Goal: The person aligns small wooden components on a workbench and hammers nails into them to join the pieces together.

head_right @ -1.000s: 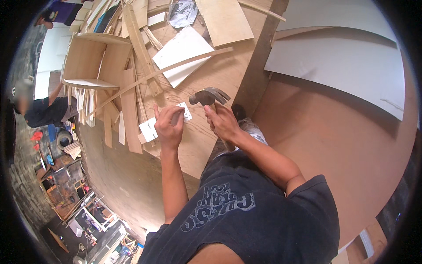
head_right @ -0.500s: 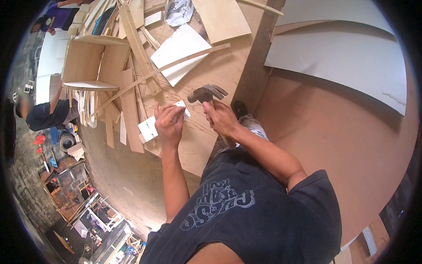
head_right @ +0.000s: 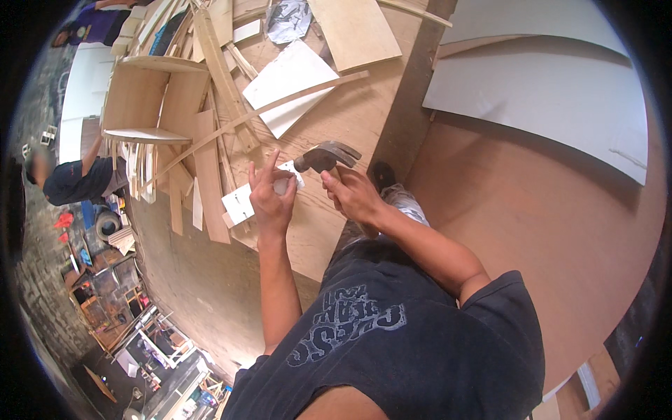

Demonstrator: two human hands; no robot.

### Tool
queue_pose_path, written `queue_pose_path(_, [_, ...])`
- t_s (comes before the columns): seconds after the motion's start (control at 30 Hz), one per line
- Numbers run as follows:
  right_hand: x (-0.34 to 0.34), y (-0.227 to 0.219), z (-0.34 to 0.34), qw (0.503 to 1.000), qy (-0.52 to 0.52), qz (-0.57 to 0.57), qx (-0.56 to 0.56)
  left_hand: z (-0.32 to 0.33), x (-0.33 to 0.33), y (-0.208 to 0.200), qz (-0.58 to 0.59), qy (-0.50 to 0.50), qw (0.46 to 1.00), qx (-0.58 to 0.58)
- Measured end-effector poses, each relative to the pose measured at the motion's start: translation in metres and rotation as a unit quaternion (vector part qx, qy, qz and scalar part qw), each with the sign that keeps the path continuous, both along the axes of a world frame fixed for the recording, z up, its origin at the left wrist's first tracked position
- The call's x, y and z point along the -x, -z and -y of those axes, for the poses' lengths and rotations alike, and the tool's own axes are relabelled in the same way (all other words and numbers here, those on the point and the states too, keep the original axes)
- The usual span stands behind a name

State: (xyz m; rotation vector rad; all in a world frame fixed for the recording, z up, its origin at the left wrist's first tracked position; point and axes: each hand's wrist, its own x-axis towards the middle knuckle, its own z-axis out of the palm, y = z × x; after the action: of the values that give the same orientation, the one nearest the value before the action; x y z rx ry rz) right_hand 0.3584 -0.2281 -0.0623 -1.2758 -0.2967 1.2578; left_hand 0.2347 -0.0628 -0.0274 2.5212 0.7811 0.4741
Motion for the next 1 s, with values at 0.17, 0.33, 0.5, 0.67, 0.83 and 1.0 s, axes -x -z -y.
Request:
queue_pose_path(0.17, [0.002, -0.007, 0.001, 1.0, -0.018, -0.003, -0.006, 0.003, -0.001, 0.0, 0.014, -0.008, 1.0, -0.001])
queue_pose_path(0.33, [0.007, 0.0, 0.001, 0.998, -0.026, 0.052, 0.001, 0.002, 0.0, 0.004, 0.028, -0.008, 1.0, -0.006])
queue_pose_path(0.5, [0.007, 0.004, 0.001, 0.987, -0.04, 0.157, -0.014, 0.004, -0.002, 0.005, 0.019, -0.006, 1.0, -0.015])
queue_pose_path(0.67, [0.009, -0.01, -0.003, 0.965, 0.007, 0.256, -0.049, 0.003, 0.0, 0.004, 0.023, 0.002, 1.0, -0.006])
queue_pose_path(0.83, [0.006, -0.014, -0.001, 0.903, 0.011, 0.412, -0.124, 0.002, -0.001, 0.001, 0.023, -0.003, 1.0, 0.005])
queue_pose_path(1.0, [0.006, -0.021, -0.002, 0.953, 0.013, 0.299, -0.05, 0.002, -0.002, 0.0, 0.024, -0.01, 0.999, 0.03])
